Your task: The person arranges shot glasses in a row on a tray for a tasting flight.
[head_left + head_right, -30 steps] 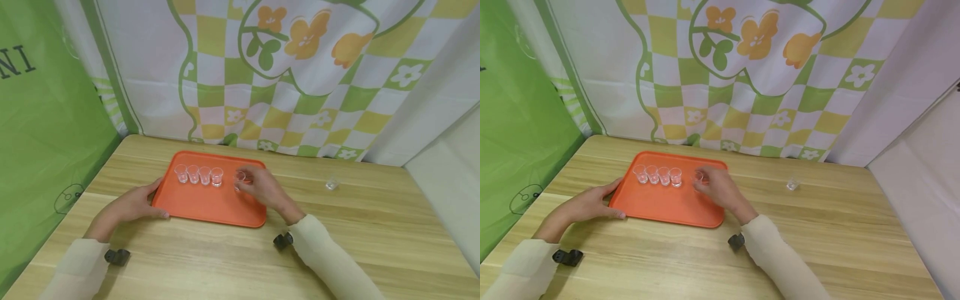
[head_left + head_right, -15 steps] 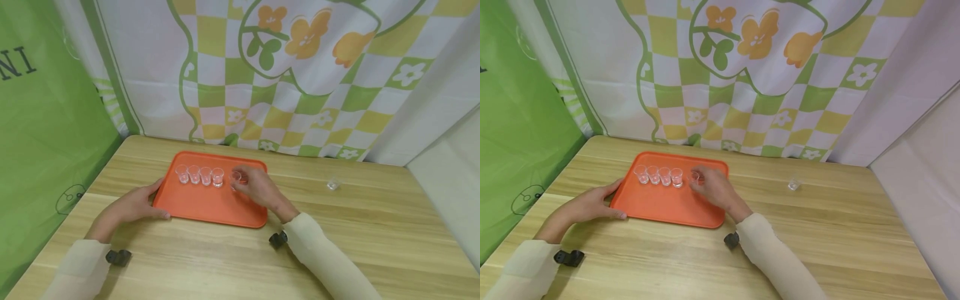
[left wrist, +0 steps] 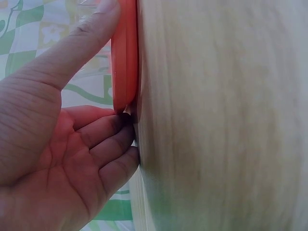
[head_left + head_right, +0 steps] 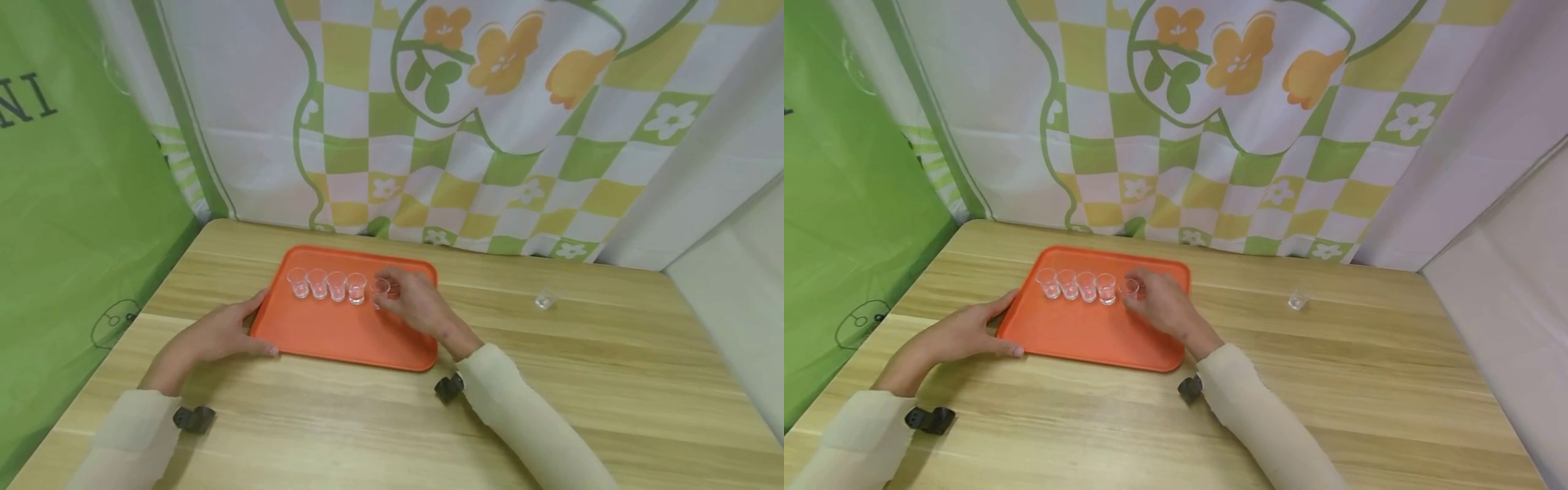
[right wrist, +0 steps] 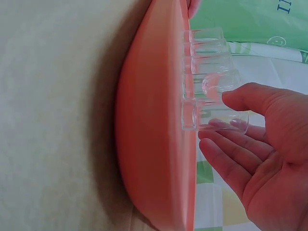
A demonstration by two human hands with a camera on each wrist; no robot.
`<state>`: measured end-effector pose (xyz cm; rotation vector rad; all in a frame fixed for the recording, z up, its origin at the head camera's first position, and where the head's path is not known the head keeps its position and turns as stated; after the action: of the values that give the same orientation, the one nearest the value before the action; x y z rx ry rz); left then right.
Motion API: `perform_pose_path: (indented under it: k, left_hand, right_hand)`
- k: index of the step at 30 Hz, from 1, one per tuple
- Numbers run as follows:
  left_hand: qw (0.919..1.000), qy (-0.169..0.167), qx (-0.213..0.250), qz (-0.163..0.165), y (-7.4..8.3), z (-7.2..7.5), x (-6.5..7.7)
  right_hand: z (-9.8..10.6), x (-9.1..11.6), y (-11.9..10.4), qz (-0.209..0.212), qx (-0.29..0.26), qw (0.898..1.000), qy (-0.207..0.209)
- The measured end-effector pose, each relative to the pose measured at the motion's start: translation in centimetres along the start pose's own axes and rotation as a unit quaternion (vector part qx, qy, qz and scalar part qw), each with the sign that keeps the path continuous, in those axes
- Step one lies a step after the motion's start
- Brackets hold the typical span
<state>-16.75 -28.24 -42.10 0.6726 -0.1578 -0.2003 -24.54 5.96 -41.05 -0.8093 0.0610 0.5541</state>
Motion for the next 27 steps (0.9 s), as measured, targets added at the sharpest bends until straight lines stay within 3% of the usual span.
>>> perform_pose_path:
  k: [12,27]
  left_hand:
    - [1.0,0.002,-0.008,-0.001,0.14,0.16,-0.11]
    - [0.9999,-0.004,-0.007,0.007,-0.11,-0.09,-0.18]
  right_hand:
    - [0.05,-0.26,0.3,0.005,-0.002,1.0,-0.006]
    - [-0.28,-0.44,0.02,-0.028,-0.003,0.999,-0.022]
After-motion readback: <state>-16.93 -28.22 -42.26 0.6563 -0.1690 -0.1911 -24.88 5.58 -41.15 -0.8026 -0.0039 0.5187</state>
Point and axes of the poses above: each hand's wrist, its own x-axis away from the middle knuckle, its own z-axis out of the back of the hand, y = z × x, the point moved 1 cm from there along -x, towards the middle knuckle, and after that the axes turned 6 degrees about y, right-handed, at the moved point
